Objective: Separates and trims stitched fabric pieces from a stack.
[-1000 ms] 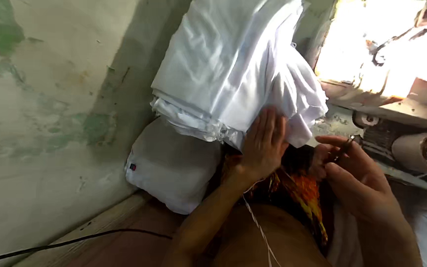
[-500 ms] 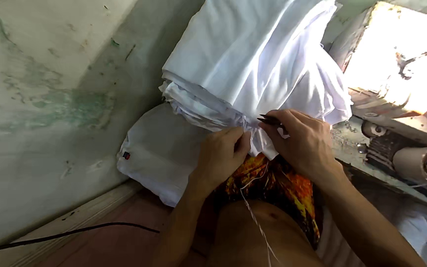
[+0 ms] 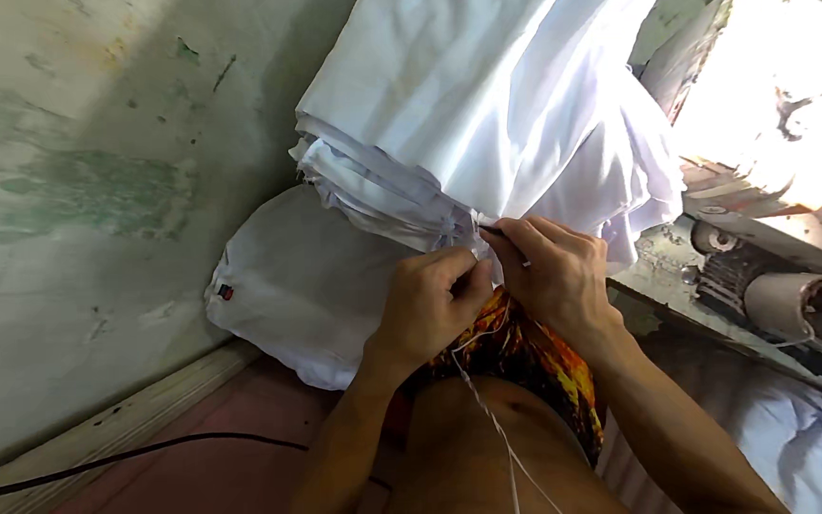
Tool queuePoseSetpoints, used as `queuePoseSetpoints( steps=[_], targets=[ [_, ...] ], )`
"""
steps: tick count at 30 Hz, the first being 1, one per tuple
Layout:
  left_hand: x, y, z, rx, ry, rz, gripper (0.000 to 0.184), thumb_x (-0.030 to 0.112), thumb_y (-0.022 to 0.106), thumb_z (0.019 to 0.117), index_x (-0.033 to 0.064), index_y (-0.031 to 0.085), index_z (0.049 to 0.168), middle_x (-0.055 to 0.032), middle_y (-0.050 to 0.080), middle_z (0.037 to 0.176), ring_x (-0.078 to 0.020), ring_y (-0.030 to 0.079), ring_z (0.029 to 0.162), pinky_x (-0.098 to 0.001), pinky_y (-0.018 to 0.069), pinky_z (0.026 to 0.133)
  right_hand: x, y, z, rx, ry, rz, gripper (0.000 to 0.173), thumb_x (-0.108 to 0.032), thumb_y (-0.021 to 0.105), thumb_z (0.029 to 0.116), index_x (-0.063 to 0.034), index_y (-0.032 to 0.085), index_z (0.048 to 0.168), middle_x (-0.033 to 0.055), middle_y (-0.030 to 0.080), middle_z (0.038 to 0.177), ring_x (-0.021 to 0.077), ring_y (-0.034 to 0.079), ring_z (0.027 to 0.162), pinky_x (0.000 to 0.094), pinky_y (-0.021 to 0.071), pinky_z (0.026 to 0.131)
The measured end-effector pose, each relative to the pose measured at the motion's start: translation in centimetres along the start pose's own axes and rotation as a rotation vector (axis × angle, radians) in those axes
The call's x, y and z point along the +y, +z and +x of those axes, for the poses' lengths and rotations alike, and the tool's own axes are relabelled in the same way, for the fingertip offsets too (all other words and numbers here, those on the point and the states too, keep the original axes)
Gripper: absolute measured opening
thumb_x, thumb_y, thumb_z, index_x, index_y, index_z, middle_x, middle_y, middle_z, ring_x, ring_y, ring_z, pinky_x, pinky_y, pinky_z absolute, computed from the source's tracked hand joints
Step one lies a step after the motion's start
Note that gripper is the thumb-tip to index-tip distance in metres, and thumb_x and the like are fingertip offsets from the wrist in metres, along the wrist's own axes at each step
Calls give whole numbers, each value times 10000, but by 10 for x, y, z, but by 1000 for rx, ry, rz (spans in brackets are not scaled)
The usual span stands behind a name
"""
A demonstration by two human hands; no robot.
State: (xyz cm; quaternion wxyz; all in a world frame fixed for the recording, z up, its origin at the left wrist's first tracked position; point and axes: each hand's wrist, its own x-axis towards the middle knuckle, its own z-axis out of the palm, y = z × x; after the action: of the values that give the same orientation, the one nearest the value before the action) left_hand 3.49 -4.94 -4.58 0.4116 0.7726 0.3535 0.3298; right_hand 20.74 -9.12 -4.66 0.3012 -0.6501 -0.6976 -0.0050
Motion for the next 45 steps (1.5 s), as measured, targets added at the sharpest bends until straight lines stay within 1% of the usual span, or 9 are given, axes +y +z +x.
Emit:
queuePoseSetpoints(
  steps=[20,24,27,30,32,33,35,37,45],
  targets=[
    [2,-15,-15,-36,23,-145,283,42,607,909,32,565,630,29,503,594,50,464,563,-92,379,521,-1,3,0,-33,6,-35,222,-205,625,983,-3,710,952,123,634,695,274,621,564,377,426,452],
    [2,-16,-19,-96,30,-218,299,62,601,947,13,582,653,18,514,612,51,473,585,-91,391,541,-4,8,8,-57,-48,-26,248,-202,582,1004,-20,695,878,102,593,659,264,592,533,374,393,432],
    [-11,-22,-33,-81,-32,-240,241,122,635,995,-26,693,814,-10,660,730,24,617,696,-131,528,660,10,0,-20,-40,-61,29,235,-197,585,1011,-22,686,892,87,573,648,238,567,540,355,394,455],
    [-26,-10,-36,14,-186,-307,147,11,611,982,-47,699,1085,-56,768,939,-78,743,763,-254,645,709,29,-10,-65,-60,69,66,236,-237,629,1005,-19,706,956,114,652,709,230,628,606,350,481,524],
    [-26,13,-24,46,-242,-288,284,-29,503,999,-49,654,1239,-84,734,966,-83,700,688,-259,623,629,33,-13,-86,-76,168,95,258,-256,643,996,-15,728,958,116,683,727,196,648,619,312,510,555],
    [-24,27,-16,54,-267,-243,302,-3,467,1012,-44,650,1249,-76,693,888,-75,635,621,-243,574,567,32,-14,-92,-73,198,112,270,-263,643,998,-11,729,961,116,688,733,181,646,621,295,510,567],
    [-20,51,-1,91,-302,-126,236,150,483,1058,-7,660,1045,-20,553,688,-57,490,525,-218,446,495,26,-16,-93,-38,227,143,278,-263,647,997,2,727,965,115,684,728,161,635,616,272,505,571],
    [-18,65,8,137,-300,-58,299,274,568,1049,30,633,888,11,496,613,-36,452,494,-196,417,478,20,-18,-84,16,231,149,262,-249,650,988,1,723,963,101,670,713,140,617,609,255,487,564],
    [-4,41,-26,63,-99,-19,290,148,484,1047,6,649,854,2,550,683,-2,496,592,-142,427,552,22,-21,-53,-36,139,4,216,-232,651,970,-38,748,966,107,644,722,248,613,603,362,439,498]
  ],
)
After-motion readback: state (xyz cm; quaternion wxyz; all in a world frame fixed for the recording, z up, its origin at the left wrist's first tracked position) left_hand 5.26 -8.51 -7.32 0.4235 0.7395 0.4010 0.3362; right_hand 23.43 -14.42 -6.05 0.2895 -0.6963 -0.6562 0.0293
